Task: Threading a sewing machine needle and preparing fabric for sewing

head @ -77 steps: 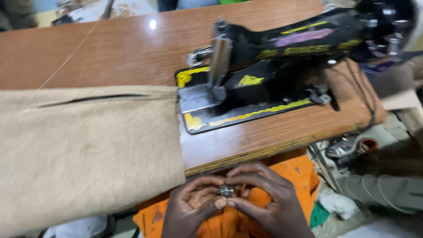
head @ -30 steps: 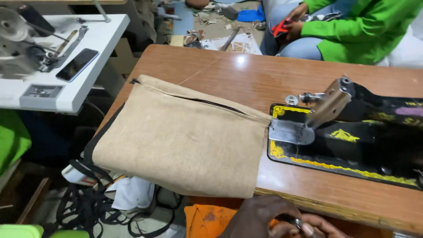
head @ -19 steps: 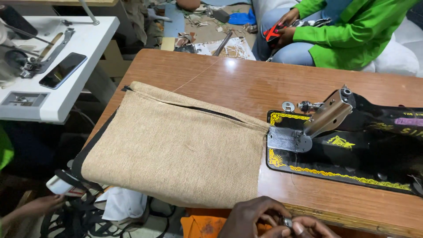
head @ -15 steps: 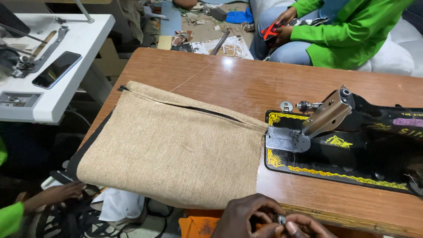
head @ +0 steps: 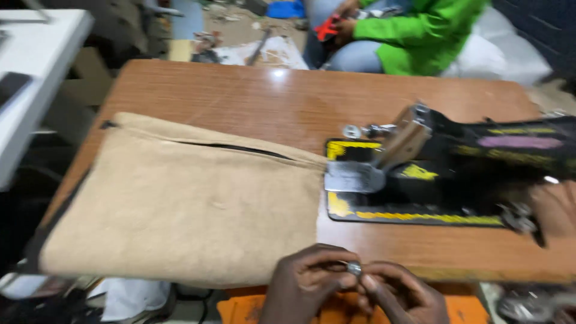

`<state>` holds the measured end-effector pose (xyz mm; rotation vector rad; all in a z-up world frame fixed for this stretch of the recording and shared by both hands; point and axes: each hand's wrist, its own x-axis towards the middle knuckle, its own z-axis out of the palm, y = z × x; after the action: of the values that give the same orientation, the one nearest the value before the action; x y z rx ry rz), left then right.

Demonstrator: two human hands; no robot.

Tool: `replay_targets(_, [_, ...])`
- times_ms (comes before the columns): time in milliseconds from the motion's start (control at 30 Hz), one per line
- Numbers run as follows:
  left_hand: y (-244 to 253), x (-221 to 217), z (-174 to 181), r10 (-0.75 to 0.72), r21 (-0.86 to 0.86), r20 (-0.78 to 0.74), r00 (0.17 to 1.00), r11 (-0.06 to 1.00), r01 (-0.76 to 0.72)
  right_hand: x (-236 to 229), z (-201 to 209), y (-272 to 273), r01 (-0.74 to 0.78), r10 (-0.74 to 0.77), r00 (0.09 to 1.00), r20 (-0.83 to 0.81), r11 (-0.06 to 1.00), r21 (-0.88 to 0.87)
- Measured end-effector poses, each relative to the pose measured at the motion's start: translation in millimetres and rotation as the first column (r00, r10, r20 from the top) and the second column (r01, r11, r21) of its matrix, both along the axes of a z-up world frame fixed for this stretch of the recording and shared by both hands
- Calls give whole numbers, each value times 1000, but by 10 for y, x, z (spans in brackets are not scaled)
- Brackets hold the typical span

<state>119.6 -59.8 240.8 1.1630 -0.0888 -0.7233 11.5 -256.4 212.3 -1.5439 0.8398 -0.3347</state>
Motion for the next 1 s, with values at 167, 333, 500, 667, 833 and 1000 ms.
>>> replay_targets(167, [35,79,-251,-11,-113,-78,997,994,2,18,185,64,-179,171,944,282,984,1])
replay_targets(333, [56,72,-113,18,-87,94,995,996,-10,58,342,197,-108,91,969,231,992,61])
replay_targets(500, [52,64,34,25,-67,256,966,998,-8,86,499,286,-63,69,983,170,997,-45])
replay_targets(667, [14,82,246,9,53,90,996,999,-14,150,757,325,-92,249,936,250,855,-510])
replay_targets(833, [251,75,619,-46,261,723,689,942,-211,180,458,275,-56,18,977,211,984,172])
replay_targets(1000, [119,-22,-234,-36,245,499,866,964,-102,287,297,183,-215,-36,942,335,701,680])
